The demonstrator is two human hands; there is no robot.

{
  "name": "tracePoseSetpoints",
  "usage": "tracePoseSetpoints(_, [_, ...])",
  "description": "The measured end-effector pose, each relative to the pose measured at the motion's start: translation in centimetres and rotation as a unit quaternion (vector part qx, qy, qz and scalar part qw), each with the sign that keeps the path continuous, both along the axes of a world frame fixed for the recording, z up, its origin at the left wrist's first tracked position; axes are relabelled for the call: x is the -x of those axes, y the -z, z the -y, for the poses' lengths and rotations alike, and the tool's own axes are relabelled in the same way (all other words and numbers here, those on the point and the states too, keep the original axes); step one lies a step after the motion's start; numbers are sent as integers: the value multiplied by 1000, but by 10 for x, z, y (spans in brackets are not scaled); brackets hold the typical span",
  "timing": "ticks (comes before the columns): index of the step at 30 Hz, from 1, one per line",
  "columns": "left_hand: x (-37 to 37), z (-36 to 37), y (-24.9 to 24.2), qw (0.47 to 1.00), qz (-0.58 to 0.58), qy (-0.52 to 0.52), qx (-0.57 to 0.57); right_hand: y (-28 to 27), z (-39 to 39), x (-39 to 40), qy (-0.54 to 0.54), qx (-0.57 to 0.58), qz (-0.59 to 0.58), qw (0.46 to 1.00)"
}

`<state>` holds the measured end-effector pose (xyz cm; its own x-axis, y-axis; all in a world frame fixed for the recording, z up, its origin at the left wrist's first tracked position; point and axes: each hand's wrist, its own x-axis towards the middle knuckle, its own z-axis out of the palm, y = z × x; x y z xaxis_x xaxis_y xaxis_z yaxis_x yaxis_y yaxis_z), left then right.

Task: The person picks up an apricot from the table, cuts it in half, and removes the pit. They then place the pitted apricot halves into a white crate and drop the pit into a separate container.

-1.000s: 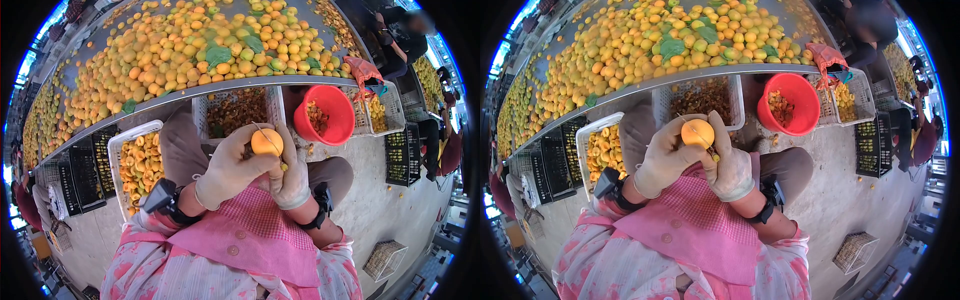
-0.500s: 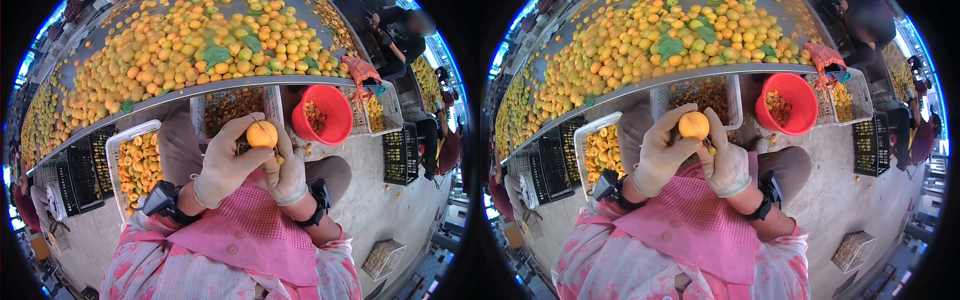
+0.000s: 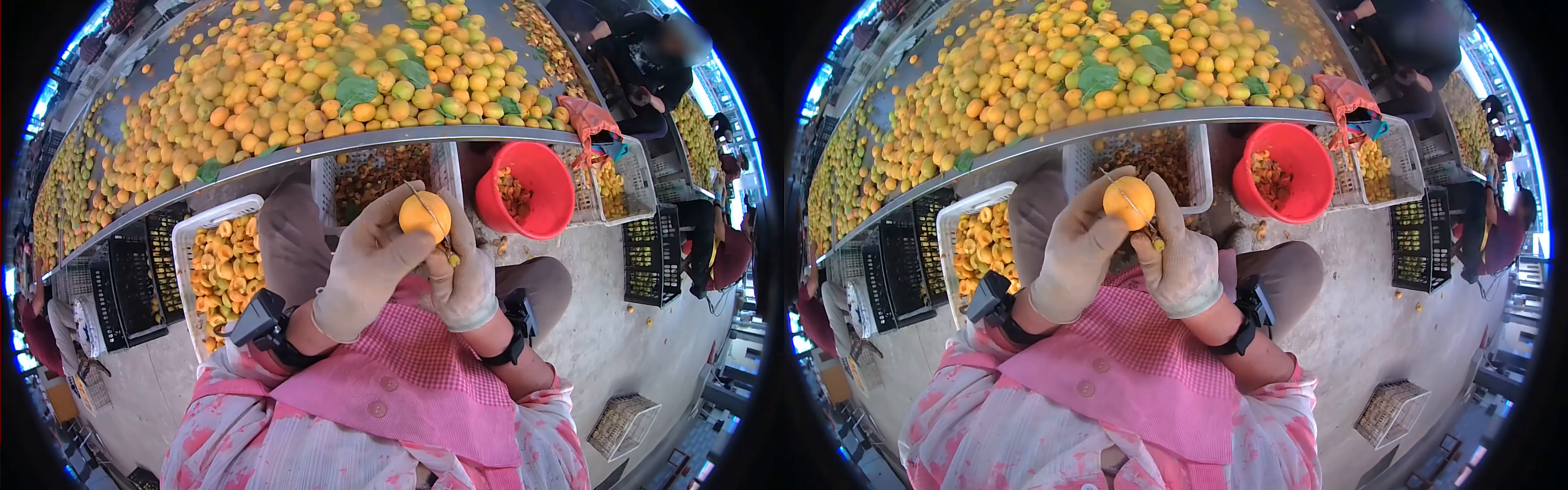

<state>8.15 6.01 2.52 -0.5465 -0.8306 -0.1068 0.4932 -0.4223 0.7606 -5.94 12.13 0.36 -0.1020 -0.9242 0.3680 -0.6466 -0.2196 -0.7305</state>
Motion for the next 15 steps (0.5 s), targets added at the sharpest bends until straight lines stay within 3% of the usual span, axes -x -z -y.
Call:
tracePoseSetpoints(4, [-7, 5, 0, 994, -10, 57, -88, 1, -1, 0, 3, -21, 3, 1000])
tracePoseSetpoints(5, [-7, 3, -3, 993, 107, 17, 45, 1, -2, 0, -7, -43, 9, 999])
tracePoseSetpoints(6, [-6, 1, -4, 959, 221, -23, 176, 0, -1, 0, -7, -44, 9, 999])
tracePoseSetpoints(10, [-2, -1, -4, 981, 144, -38, 121, -1, 2, 1, -15, -44, 3, 999])
tracePoseSetpoints(12, [-2, 1, -6, 998, -7, 6, -59, 0, 3, 0, -12, -31, 2, 999])
tracePoseSetpoints(13, [-4, 2, -7, 998, -7, 2, -59, 1, 2, 0, -10, -28, 2, 1000])
tracePoseSetpoints(15, [-8, 4, -8, 989, 144, 33, 27, 1, 2, 2, -9, -25, 3, 1000])
